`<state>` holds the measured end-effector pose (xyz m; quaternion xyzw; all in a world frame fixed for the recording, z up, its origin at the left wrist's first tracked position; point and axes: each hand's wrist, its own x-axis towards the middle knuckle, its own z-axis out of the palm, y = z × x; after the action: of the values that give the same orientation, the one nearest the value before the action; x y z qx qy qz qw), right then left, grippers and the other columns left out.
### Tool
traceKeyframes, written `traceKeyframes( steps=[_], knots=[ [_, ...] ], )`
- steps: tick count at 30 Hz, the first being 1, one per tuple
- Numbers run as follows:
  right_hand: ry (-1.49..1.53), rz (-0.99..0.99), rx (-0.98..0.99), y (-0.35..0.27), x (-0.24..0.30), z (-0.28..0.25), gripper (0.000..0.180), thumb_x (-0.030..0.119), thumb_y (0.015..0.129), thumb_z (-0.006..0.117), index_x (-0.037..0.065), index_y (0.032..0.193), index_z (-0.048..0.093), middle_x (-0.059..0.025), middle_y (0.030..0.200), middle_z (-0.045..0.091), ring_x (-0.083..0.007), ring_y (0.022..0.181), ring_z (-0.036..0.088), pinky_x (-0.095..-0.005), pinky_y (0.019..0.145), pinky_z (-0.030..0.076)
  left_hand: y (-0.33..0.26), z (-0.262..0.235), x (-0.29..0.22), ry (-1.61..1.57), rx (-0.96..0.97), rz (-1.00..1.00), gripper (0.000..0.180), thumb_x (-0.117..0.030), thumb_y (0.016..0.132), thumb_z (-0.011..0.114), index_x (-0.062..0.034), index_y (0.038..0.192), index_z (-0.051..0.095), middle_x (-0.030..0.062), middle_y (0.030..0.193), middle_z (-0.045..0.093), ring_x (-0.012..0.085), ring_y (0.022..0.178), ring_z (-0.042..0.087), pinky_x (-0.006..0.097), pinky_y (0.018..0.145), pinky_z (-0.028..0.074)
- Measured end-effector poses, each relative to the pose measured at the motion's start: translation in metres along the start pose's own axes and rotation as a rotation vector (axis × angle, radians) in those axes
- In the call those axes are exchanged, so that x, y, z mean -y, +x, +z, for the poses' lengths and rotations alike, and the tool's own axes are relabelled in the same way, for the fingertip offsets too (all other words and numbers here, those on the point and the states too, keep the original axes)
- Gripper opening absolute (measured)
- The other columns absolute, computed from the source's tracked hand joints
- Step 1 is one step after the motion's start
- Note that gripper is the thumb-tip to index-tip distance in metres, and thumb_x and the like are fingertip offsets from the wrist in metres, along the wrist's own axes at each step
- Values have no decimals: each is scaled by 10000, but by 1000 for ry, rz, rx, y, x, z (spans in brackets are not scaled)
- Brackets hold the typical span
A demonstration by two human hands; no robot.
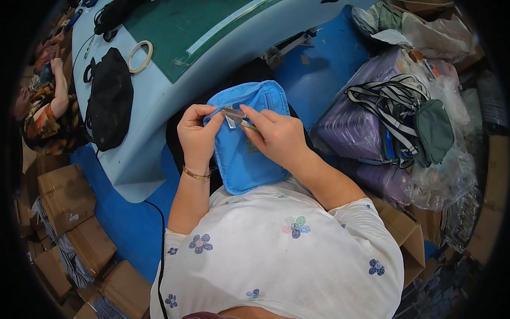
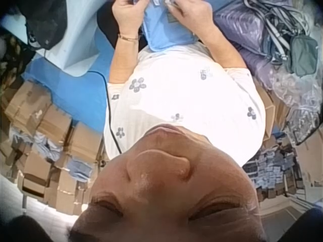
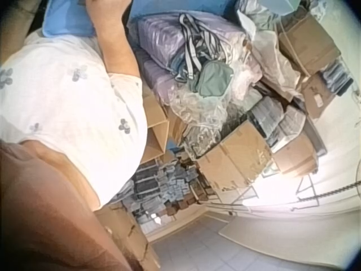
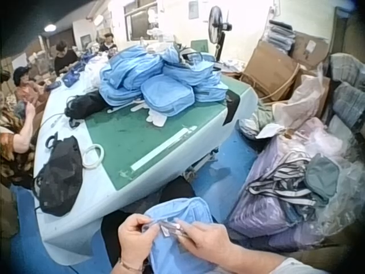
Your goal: Trimming loose threads and inspecting small bags at a workshop station.
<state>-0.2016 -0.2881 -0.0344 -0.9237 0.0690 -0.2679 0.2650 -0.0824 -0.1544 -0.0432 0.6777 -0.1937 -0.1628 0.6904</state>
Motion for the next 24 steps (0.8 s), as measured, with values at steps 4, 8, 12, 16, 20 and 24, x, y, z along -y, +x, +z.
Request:
traceKeyframes(
  steps=[4, 8, 12, 16, 20, 24],
  knots=[
    [5, 5, -29, 3, 2, 2, 395, 130, 728, 729, 96, 1110, 637, -52, 664, 572, -182, 503, 548, -275, 456, 441, 0, -1, -1, 12, 8, -4, 129, 19, 731, 696, 1, 830, 615, 33, 817, 620, 75, 750, 558, 199, 680, 452],
    [-14, -4, -37, 4, 3, 3, 383, 130, 732, 725, 93, 1104, 637, -53, 665, 570, -186, 503, 544, -277, 455, 438, 0, -1, 1, 4, 7, -6, 129, 17, 732, 696, -1, 832, 616, 32, 821, 621, 77, 753, 560, 201, 685, 452],
    [-39, -21, -31, 4, 1, 4, 375, 122, 737, 720, 89, 1101, 637, -55, 670, 575, -192, 505, 545, -277, 460, 441, 0, 0, 1, -13, -1, -4, 130, 22, 731, 697, -1, 827, 612, 32, 820, 619, 76, 752, 558, 200, 687, 451],
    [58, 48, -39, 5, -4, 2, 378, 159, 758, 706, 87, 1116, 608, -42, 741, 609, -188, 558, 587, -283, 483, 465, 0, 2, 1, -2, -18, 30, 145, 17, 734, 713, -3, 826, 603, 24, 806, 607, 64, 739, 547, 192, 671, 447],
    [161, 147, -166, 17, -12, 5, 379, 196, 770, 715, 77, 1112, 604, -60, 747, 606, -184, 581, 589, -274, 499, 463, 1, 2, 0, 4, 2, -21, 156, 6, 737, 726, -5, 829, 600, 15, 799, 600, 54, 727, 539, 182, 653, 442],
    [276, 260, -44, 30, -7, 0, 423, 134, 775, 719, 63, 1170, 587, -77, 826, 601, -126, 648, 571, -241, 560, 450, 1, 0, 3, -5, -2, -20, 152, -1, 744, 726, -6, 834, 603, 14, 807, 603, 51, 721, 536, 174, 643, 437]
  ],
)
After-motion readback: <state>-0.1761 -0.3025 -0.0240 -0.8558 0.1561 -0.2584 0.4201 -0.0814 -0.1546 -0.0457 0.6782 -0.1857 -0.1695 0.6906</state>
